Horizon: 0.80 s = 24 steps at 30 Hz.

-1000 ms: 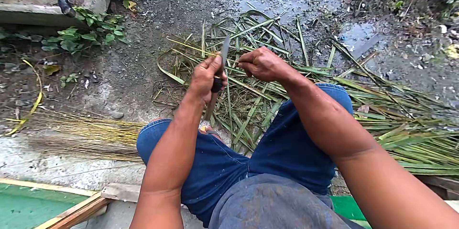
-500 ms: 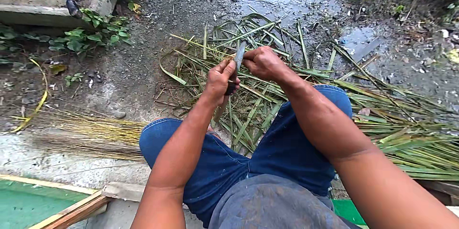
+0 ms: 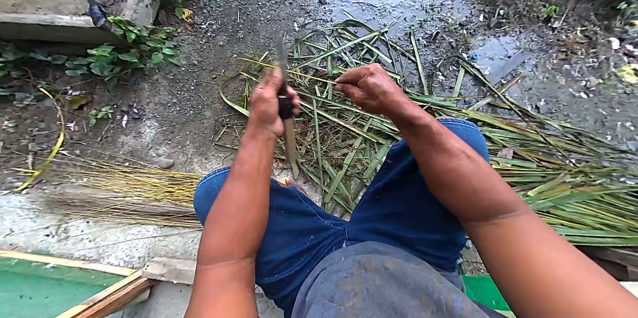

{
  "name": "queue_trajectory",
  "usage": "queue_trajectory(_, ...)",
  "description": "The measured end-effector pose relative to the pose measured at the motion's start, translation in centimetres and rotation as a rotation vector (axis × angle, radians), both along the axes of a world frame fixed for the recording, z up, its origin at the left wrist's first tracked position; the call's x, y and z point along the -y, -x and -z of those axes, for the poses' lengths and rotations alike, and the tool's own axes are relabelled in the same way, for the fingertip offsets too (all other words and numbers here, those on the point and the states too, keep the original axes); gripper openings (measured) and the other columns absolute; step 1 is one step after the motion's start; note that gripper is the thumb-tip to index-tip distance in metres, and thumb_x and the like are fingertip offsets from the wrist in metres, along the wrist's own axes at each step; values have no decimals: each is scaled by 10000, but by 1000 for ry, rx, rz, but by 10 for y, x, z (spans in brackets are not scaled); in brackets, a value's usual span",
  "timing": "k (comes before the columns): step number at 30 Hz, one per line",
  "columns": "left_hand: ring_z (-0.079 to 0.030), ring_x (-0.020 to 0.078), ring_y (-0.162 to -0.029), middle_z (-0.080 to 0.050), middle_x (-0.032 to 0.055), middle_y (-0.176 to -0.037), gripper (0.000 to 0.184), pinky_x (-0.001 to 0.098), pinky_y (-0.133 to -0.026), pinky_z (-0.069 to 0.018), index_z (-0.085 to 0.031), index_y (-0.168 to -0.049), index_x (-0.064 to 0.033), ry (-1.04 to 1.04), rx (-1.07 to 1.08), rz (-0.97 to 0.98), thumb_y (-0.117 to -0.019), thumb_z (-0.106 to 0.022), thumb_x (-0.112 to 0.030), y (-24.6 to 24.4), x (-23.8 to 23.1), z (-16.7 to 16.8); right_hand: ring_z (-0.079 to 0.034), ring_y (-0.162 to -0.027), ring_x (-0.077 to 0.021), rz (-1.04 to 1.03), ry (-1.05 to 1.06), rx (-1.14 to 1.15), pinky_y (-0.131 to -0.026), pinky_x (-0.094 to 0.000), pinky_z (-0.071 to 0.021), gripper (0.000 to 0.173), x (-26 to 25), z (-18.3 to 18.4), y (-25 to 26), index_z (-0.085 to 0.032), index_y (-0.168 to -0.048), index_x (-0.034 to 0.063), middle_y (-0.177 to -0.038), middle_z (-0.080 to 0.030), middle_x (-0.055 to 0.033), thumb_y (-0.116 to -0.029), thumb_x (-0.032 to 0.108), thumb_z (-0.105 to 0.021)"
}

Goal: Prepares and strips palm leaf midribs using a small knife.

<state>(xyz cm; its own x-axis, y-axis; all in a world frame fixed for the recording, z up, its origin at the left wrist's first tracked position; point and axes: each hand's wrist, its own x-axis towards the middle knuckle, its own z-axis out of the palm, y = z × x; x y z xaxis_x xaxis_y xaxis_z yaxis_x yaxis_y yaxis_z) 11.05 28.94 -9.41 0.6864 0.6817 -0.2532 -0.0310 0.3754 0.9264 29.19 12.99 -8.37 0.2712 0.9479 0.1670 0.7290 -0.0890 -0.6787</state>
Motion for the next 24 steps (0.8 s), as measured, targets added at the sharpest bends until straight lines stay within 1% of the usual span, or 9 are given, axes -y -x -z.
queue_trajectory(2, -569, 79, -502, -552, -52, -633, 362, 239, -466, -517, -551, -1355, -233, 20, 45, -149, -1127, -325, -401, 7, -22, -3, -705, -871, -183, 4, 11, -3, -834, -434, -533, 241, 5, -3, -3, -784, -1053, 91, -935, -756, -74, -1030, 193, -567)
queue_trajectory(4, -567, 81, -489, -551, -49, -619, 356, 239, -453, -513, -565, -1333, -240, 25, 64, -199, -1125, -334, -413, 8, -22, -7, -707, -869, -187, 13, 29, -4, -834, -439, -534, 244, 4, -3, -6, -786, -1059, 93, -935, -758, -78, -1031, 200, -569)
queue_trajectory(8, -588, 93, -497, -560, -26, -626, 351, 245, -450, -530, -528, -1373, -173, 9, -23, 20, -1129, -348, -350, -3, 19, -2, -697, -849, -190, 1, 47, -6, -818, -450, -521, 258, -3, 0, -4, -787, -1048, 98, -907, -751, -74, -1036, 209, -554)
queue_trajectory(10, -596, 102, -502, -568, -12, -632, 357, 254, -454, -538, -537, -1385, -152, 27, -21, 40, -1126, -377, -338, -4, 16, 2, -686, -856, -179, -27, 68, -26, -837, -450, -510, 265, -2, -2, -3, -783, -1049, 102, -908, -745, -65, -1042, 215, -544)
queue_trajectory(14, -573, 77, -507, -564, -50, -643, 356, 238, -467, -520, -578, -1305, -223, 49, 39, -214, -1120, -344, -416, 10, -30, 3, -677, -828, -166, -7, 80, -44, -822, -437, -514, 273, 6, -5, -9, -781, -1052, 98, -892, -739, -57, -1047, 225, -540)
queue_trajectory(16, -570, 82, -504, -558, -51, -638, 347, 242, -466, -517, -585, -1295, -231, 60, 46, -256, -1120, -348, -415, 13, -29, -1, -682, -830, -195, 35, 73, -16, -811, -456, -515, 280, 4, -2, -12, -780, -1051, 83, -891, -738, -82, -1044, 209, -530)
queue_trajectory(19, -587, 95, -504, -563, -32, -635, 382, 252, -460, -530, -554, -1358, -192, 60, 53, -207, -1125, -336, -403, 7, -5, 1, -694, -888, -222, 90, 109, 0, -843, -480, -516, 295, 0, -2, -12, -779, -1070, 85, -928, -745, -96, -1044, 215, -515)
queue_trajectory(22, -600, 112, -513, -569, -12, -637, 380, 267, -469, -541, -550, -1354, -175, 98, 114, -235, -1127, -338, -395, 2, 12, 8, -692, -964, -232, 129, 110, -23, -904, -482, -503, 314, -4, -5, -8, -771, -1110, 83, -992, -746, -109, -1052, 230, -500)
queue_trajectory(24, -613, 124, -525, -584, 0, -643, 386, 276, -480, -552, -525, -1387, -152, 45, 126, -201, -1132, -332, -369, 2, 17, 13, -692, -989, -235, 129, 108, -16, -917, -479, -504, 311, -7, -5, -7, -769, -1118, 80, -1021, -746, -112, -1056, 226, -501)
